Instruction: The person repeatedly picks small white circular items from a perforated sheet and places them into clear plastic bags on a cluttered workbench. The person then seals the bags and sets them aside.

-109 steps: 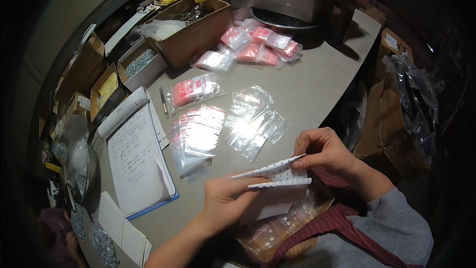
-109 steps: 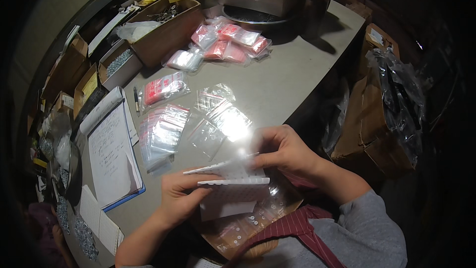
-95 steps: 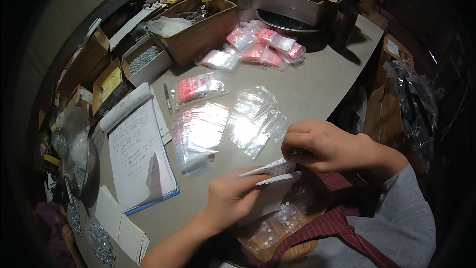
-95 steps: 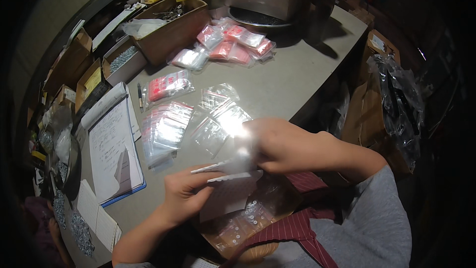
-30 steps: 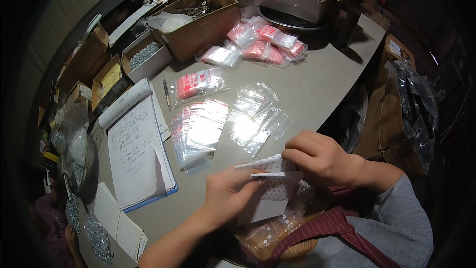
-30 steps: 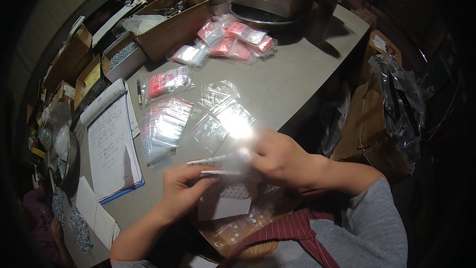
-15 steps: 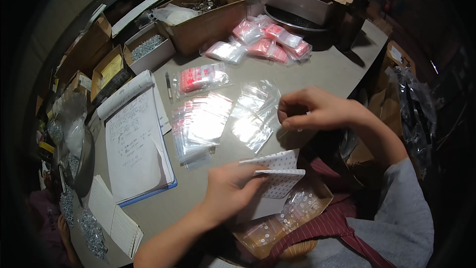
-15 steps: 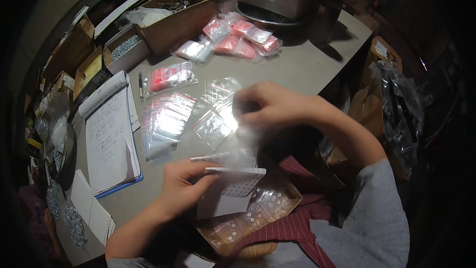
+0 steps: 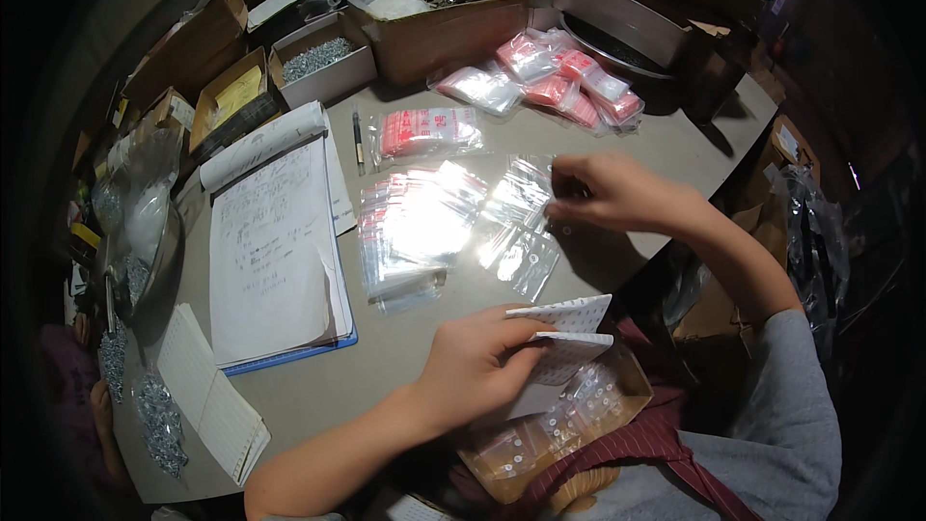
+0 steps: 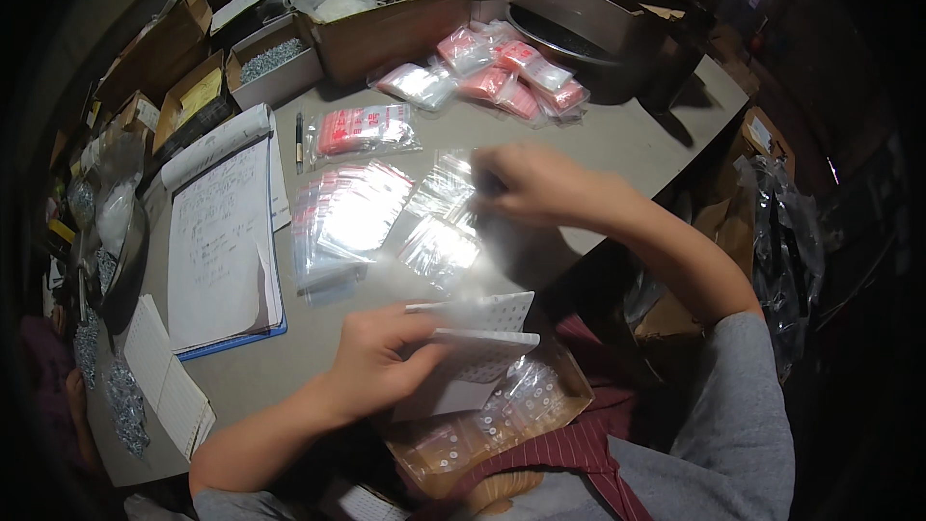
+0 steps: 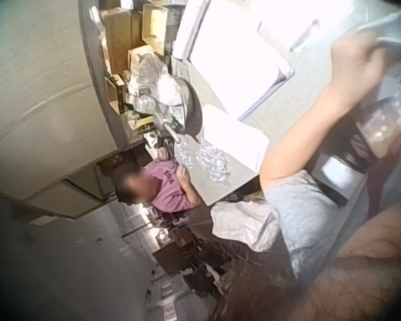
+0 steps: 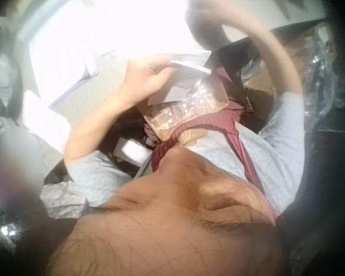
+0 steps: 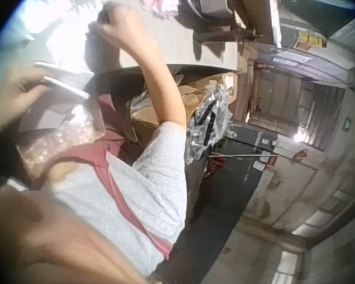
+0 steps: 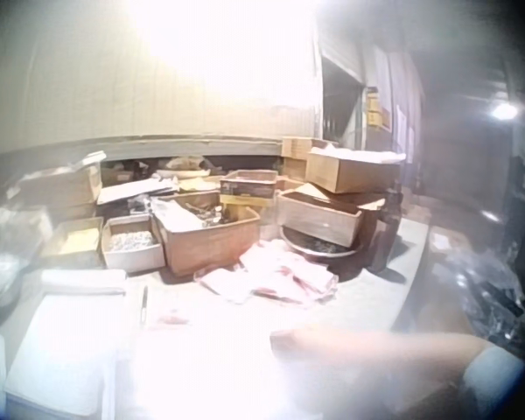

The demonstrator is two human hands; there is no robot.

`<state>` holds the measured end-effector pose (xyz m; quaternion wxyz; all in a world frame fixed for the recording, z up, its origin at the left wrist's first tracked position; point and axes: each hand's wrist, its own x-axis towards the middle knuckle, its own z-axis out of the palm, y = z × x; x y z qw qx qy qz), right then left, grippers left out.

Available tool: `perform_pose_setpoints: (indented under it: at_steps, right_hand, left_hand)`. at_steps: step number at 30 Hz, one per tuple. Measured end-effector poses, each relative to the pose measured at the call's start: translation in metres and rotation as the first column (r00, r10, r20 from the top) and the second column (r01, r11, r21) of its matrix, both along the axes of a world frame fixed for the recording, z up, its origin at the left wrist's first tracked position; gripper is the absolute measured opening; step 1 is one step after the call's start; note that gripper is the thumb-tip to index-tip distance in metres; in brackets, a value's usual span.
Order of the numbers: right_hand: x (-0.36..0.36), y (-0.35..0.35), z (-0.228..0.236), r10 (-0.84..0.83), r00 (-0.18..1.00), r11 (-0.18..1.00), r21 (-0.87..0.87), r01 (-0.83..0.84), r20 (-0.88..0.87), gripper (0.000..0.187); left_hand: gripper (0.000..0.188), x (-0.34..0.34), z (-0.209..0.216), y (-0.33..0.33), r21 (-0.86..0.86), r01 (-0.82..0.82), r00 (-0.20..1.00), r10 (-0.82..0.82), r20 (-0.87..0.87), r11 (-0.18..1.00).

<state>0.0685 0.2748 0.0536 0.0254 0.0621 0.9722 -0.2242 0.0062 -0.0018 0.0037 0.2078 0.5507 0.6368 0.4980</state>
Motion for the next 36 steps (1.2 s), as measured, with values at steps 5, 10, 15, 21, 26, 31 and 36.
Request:
perform_pose_setpoints:
  at_steps: [5,10,15,21,26,31,36]
  right_hand:
    - [-0.038,0.001,0.004,-0.002,0.999,0.916,-0.402,0.018,0.039,0.029]
    - [-0.054,-0.005,-0.014,0.074,0.996,0.986,-0.144,-0.081,-0.056,0.024]
    - [-0.045,-0.013,-0.034,0.186,0.944,0.962,0.244,-0.119,-0.272,0.027]
    - [-0.036,-0.029,0.016,0.336,0.942,0.896,-0.305,-0.322,-0.005,0.022]
    - [-0.031,-0.044,0.010,0.544,0.837,0.793,-0.358,-0.493,0.053,0.026]
    - [-0.021,-0.061,-0.005,0.511,0.860,0.856,-0.079,-0.510,-0.017,0.027]
    - [0.000,-0.074,-0.004,0.397,0.905,0.906,0.222,-0.359,-0.156,0.023]
  left_hand:
    - [0.022,0.000,-0.006,0.001,0.090,0.019,0.997,-0.013,-0.072,0.996]
    - [0.027,0.001,-0.006,-0.001,0.120,0.057,0.991,-0.042,-0.124,0.991]
    - [0.022,0.002,-0.006,-0.002,0.090,0.069,0.992,-0.059,-0.111,0.994]
    - [0.035,0.002,-0.013,0.000,0.213,0.152,0.955,-0.088,-0.284,0.965]
    - [0.037,0.003,-0.016,-0.001,0.212,0.203,0.944,-0.133,-0.303,0.956]
    - [0.036,0.002,-0.014,-0.002,0.199,0.185,0.961,-0.135,-0.240,0.962]
    - [0.037,0.000,-0.011,0.003,0.165,0.190,0.975,-0.166,-0.148,0.968]
